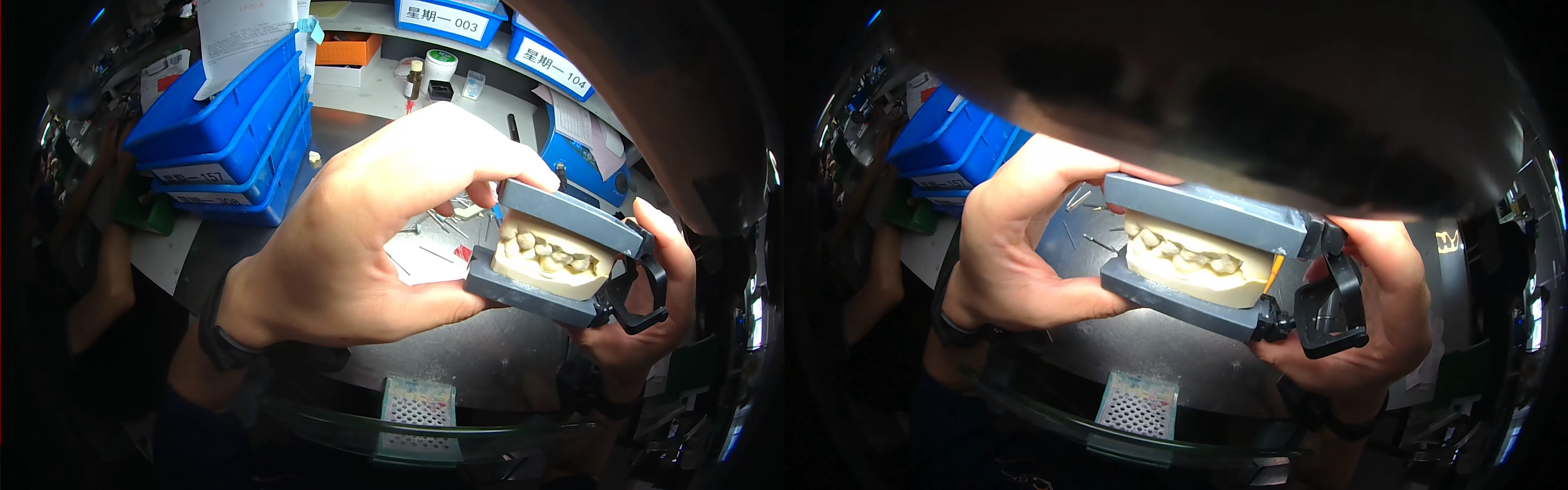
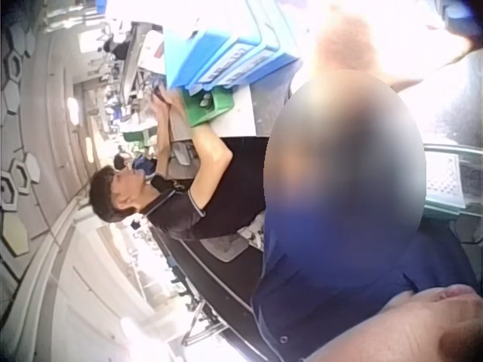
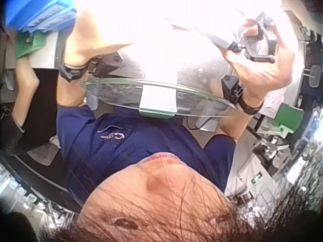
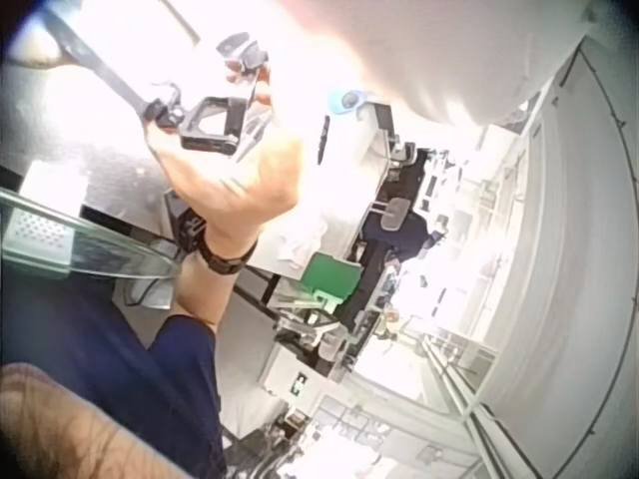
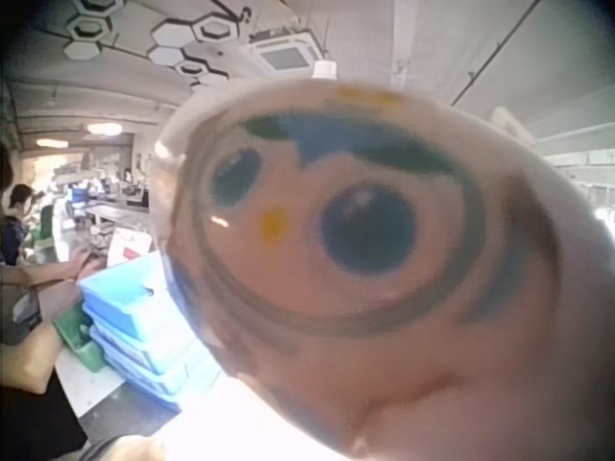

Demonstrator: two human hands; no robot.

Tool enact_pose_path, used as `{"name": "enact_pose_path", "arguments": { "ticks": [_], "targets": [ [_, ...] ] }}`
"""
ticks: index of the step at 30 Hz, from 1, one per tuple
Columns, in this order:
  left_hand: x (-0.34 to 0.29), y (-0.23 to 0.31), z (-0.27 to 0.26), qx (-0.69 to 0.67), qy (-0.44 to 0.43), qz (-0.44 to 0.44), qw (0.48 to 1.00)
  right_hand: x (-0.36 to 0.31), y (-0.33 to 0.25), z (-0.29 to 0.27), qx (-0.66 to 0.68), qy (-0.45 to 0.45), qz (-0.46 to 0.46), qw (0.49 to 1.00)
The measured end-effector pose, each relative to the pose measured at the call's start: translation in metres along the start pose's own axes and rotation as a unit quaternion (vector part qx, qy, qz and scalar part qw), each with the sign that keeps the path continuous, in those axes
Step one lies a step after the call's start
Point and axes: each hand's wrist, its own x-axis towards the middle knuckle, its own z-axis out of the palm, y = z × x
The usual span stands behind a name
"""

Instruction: Using a rotary polishing tool to refine the surface of a dental crown or bridge attached to a plaster dental model.

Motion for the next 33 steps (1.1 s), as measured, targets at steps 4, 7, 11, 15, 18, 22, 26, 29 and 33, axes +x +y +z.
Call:
{"name": "enact_pose_path", "arguments": {
  "ticks": [4,7,11,15,18,22,26,29,33],
  "targets": [
    [0.0,0.0,0.003,0.002,0.008,-0.011,1.0,0.001,0.002,-0.001,-0.01,-0.025,-0.016,1.0],
    [-0.001,0.0,0.003,0.007,0.015,-0.008,1.0,0.001,0.002,0.001,-0.018,-0.021,-0.023,0.999],
    [-0.002,-0.003,0.005,0.002,0.012,-0.021,1.0,-0.001,0.004,-0.001,0.008,-0.022,-0.012,1.0],
    [-0.003,-0.005,0.005,-0.019,0.018,-0.02,0.999,0.004,0.0,-0.012,-0.022,-0.076,-0.002,0.997],
    [-0.002,-0.003,0.004,-0.017,0.016,-0.012,1.0,0.003,-0.002,-0.012,-0.028,-0.071,-0.012,0.997],
    [-0.003,-0.001,0.003,-0.018,-0.001,-0.029,0.999,-0.001,0.003,0.002,-0.029,-0.001,-0.058,0.998],
    [-0.005,-0.004,0.005,-0.059,0.007,-0.041,0.997,0.003,-0.004,-0.003,-0.073,-0.017,-0.071,0.995],
    [-0.003,-0.007,0.006,-0.058,0.006,-0.004,0.998,0.003,-0.002,-0.006,-0.074,-0.049,-0.077,0.993],
    [-0.004,-0.006,0.005,-0.059,0.009,-0.016,0.998,0.003,-0.003,0.004,-0.028,-0.012,-0.056,0.998]
  ]
}}
